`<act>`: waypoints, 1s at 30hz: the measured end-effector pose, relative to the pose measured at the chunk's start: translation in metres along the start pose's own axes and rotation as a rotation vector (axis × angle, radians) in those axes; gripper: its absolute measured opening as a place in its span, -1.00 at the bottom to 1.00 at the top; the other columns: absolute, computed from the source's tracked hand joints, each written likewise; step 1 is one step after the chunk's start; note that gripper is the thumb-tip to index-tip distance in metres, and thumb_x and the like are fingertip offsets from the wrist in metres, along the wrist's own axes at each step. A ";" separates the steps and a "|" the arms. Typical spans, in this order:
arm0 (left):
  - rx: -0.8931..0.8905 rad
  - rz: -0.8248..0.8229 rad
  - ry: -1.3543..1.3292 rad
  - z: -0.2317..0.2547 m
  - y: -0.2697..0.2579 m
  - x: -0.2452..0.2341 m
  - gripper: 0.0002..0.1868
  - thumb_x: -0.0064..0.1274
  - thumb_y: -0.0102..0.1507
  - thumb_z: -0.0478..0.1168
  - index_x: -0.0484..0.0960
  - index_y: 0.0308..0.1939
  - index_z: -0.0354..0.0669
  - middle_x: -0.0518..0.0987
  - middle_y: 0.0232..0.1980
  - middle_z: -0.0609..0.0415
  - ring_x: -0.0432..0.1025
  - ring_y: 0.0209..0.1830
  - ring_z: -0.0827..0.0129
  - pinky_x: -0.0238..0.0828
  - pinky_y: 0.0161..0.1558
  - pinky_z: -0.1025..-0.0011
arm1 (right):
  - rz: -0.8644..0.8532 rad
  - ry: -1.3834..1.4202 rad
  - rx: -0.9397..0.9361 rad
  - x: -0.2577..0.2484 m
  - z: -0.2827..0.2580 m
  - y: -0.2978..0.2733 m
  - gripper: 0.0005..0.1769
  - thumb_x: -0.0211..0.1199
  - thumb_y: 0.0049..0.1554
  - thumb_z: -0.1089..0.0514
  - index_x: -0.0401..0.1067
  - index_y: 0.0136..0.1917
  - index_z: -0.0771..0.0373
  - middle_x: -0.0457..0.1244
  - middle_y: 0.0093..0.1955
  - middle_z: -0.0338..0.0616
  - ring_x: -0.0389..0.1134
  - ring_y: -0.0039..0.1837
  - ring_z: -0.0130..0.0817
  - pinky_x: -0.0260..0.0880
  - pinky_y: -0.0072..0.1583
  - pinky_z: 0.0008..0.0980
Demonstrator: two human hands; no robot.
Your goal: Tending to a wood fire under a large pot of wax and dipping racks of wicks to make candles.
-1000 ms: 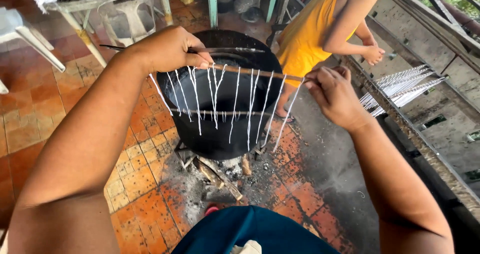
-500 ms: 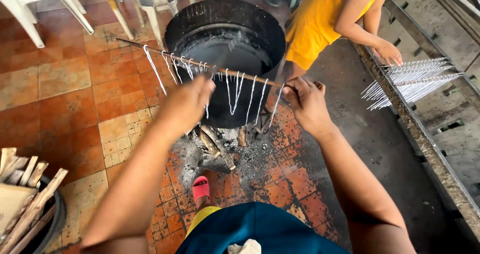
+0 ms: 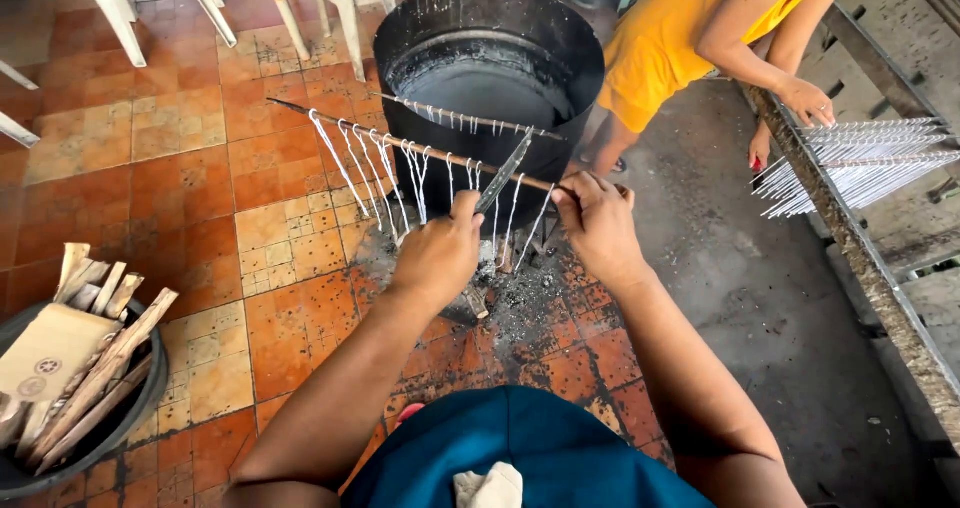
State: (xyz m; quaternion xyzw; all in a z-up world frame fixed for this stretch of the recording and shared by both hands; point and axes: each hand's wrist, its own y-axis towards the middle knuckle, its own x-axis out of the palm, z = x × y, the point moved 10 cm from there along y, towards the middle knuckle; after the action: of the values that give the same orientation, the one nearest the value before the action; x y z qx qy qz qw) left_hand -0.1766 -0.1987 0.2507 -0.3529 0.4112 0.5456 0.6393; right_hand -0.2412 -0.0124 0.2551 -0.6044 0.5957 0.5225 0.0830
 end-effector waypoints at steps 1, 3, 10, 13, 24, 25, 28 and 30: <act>-0.019 0.006 -0.010 -0.002 0.001 -0.001 -0.60 -0.49 0.49 -0.05 0.18 0.35 -0.09 0.66 -0.33 -0.23 0.63 -0.27 -0.18 0.57 -0.14 -0.10 | 0.000 -0.013 0.008 0.004 -0.002 -0.001 -0.86 0.20 0.34 0.02 0.41 -0.06 0.04 0.29 -0.27 -0.30 0.40 -0.01 -0.17 0.11 0.26 -0.12; -0.027 0.010 -0.015 -0.002 -0.003 -0.005 -0.61 -0.49 0.49 -0.06 0.19 0.34 -0.09 0.66 -0.31 -0.23 0.63 -0.26 -0.18 0.57 -0.14 -0.11 | 0.005 -0.013 0.001 0.007 -0.010 -0.002 -0.85 0.19 0.35 0.01 0.41 -0.06 0.04 0.29 -0.26 -0.29 0.39 -0.01 -0.15 0.11 0.25 -0.11; 0.010 0.028 -0.020 -0.006 -0.013 -0.004 -0.62 -0.47 0.49 -0.06 0.19 0.34 -0.06 0.66 -0.29 -0.27 0.62 -0.24 -0.23 0.55 -0.11 -0.13 | 0.043 -0.009 0.001 0.019 -0.028 -0.011 -0.87 0.20 0.34 0.04 0.41 -0.06 0.05 0.31 -0.22 -0.23 0.41 0.03 -0.11 0.16 0.24 -0.08; 0.023 0.040 -0.007 -0.009 -0.017 -0.004 -0.64 -0.46 0.49 -0.07 0.21 0.31 -0.05 0.67 -0.31 -0.25 0.63 -0.27 -0.20 0.57 -0.14 -0.09 | 0.051 -0.010 0.011 0.020 -0.031 -0.015 -0.88 0.23 0.32 0.04 0.42 -0.07 0.05 0.33 -0.20 -0.23 0.42 0.04 -0.11 0.17 0.24 -0.07; 0.013 0.122 0.003 -0.024 -0.013 -0.006 -0.67 -0.43 0.50 -0.09 0.22 0.30 -0.05 0.67 -0.32 -0.23 0.64 -0.30 -0.16 0.58 -0.16 -0.06 | 0.084 -0.007 0.043 0.005 -0.027 -0.024 -0.86 0.21 0.34 0.04 0.41 -0.07 0.04 0.30 -0.24 -0.27 0.42 0.00 -0.11 0.19 0.24 -0.07; 0.029 0.129 0.005 -0.021 -0.012 -0.003 -0.67 -0.42 0.50 -0.08 0.22 0.29 -0.05 0.67 -0.34 -0.23 0.63 -0.31 -0.16 0.58 -0.17 -0.05 | 0.080 -0.002 0.041 0.004 -0.024 -0.026 -0.86 0.21 0.34 0.03 0.40 -0.07 0.04 0.29 -0.24 -0.27 0.42 0.01 -0.11 0.19 0.24 -0.08; 0.052 0.129 -0.032 -0.012 -0.014 -0.006 -0.69 -0.41 0.50 -0.11 0.24 0.28 -0.06 0.67 -0.34 -0.25 0.64 -0.33 -0.15 0.59 -0.19 -0.06 | 0.065 -0.001 0.041 0.001 -0.020 -0.028 -0.84 0.18 0.35 0.02 0.40 -0.06 0.06 0.28 -0.25 -0.24 0.41 0.00 -0.09 0.20 0.26 -0.06; 0.058 0.141 -0.065 -0.013 -0.011 -0.008 -0.71 -0.41 0.50 -0.12 0.25 0.26 -0.07 0.68 -0.34 -0.25 0.64 -0.34 -0.16 0.60 -0.20 -0.06 | 0.083 -0.008 0.040 -0.003 -0.017 -0.030 -0.84 0.18 0.36 0.02 0.40 -0.06 0.05 0.28 -0.25 -0.24 0.42 -0.01 -0.10 0.21 0.25 -0.07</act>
State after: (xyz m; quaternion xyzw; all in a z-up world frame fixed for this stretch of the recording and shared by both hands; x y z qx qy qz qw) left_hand -0.1677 -0.2149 0.2526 -0.2866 0.4298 0.5884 0.6220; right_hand -0.2075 -0.0145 0.2487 -0.5754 0.6302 0.5158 0.0755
